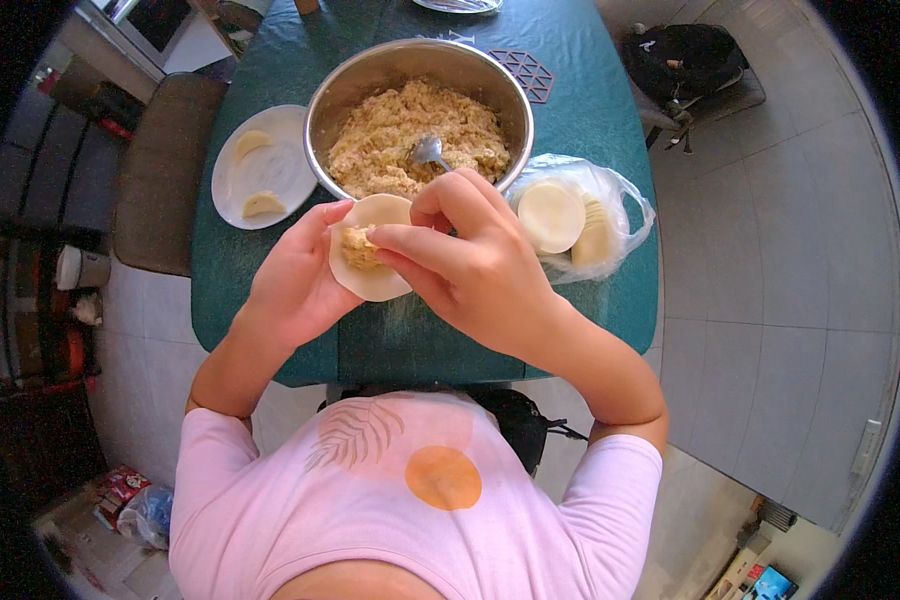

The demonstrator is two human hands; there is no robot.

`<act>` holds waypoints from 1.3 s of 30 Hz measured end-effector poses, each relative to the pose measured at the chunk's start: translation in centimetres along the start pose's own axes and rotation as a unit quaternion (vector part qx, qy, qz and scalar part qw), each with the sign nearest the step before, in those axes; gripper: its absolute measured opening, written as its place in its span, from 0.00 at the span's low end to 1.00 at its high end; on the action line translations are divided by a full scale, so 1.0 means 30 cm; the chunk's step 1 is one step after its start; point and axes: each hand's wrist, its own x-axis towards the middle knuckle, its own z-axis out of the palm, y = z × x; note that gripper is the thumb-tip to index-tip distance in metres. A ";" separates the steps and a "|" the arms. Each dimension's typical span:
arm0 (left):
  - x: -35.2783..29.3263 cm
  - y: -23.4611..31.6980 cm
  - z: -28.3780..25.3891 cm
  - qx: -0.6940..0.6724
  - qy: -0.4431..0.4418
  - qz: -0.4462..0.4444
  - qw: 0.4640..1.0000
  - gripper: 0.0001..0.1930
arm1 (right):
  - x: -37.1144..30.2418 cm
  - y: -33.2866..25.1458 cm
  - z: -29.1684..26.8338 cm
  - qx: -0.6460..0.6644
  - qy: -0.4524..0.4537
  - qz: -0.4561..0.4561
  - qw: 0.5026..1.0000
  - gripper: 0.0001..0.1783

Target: The person assembles dumplings by placing a spoonful of filling onto a round wrapper, then folding and pinching the edges to seal. Completed dumplings are placed on a plate. The process is repeated with additional wrappers and filling.

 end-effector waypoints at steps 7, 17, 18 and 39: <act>-0.040 -0.035 0.043 0.011 0.010 -0.014 1.000 0.21 | -0.024 0.004 -0.006 -0.009 -0.033 0.015 0.999 0.12; -0.005 -0.037 0.016 -0.004 -0.030 -0.002 1.000 0.22 | 0.011 0.007 0.011 0.049 -0.049 0.031 0.997 0.08; -0.001 -0.033 0.022 0.003 -0.016 0.002 1.000 0.22 | 0.014 0.016 0.013 0.046 -0.050 0.036 0.997 0.08; 0.107 0.110 -0.027 0.007 0.072 0.037 0.997 0.22 | 0.108 0.186 0.043 -0.043 -0.028 -0.046 0.998 0.13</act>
